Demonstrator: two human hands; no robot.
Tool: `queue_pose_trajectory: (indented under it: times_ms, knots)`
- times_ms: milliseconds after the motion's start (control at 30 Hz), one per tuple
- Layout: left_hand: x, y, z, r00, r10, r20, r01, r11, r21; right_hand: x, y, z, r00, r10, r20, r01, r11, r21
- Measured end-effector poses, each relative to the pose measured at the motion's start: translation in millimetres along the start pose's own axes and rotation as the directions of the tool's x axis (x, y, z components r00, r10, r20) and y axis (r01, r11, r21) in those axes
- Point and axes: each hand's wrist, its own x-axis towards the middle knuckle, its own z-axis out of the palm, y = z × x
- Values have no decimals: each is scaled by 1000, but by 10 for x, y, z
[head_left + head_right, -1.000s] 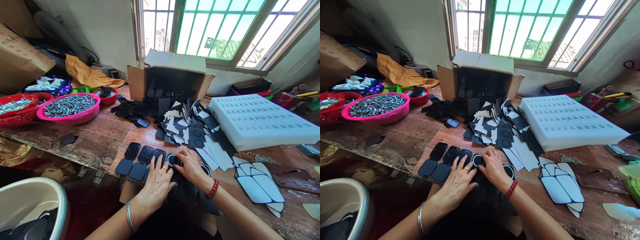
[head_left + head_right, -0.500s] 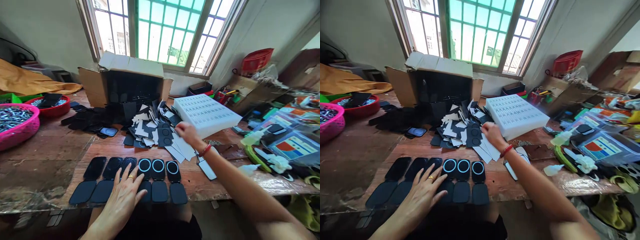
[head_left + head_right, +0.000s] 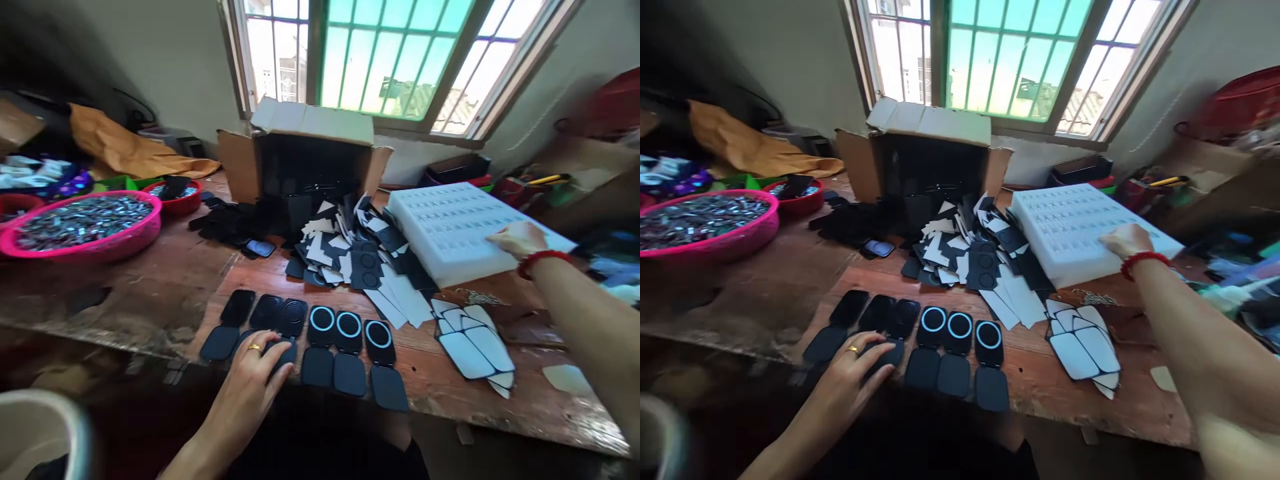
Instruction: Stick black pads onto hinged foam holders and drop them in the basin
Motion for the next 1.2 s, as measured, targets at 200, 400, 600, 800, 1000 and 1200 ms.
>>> queue_pose_trajectory:
  times_ms: [200,400,600,800,1000,1200]
  knots:
    - [35,-14,-101,997,-69,29,69,998,12,-202,-650,164,946,87,-311,-64,994,84]
    - [191,-21,-25,997,-65,32,62,993,96,-857,-2137,876,964,-72,257,-90,820,565]
    - [319,72,39,986,-92,136,64,979,193,-1105,-2869,1392,790,-107,603,-479,505,718]
    - [362,135,-25,966,-119,231,64,970,233,-1121,-3029,1583,744,-86,662,-562,455,691]
    - [353,114,-13,966,-110,236,51,969,243,-1145,-3099,1579,708,-104,699,-603,427,674]
    - [356,109,-56,964,-111,243,54,972,230,-1162,-3126,1596,749,-109,653,-551,444,706]
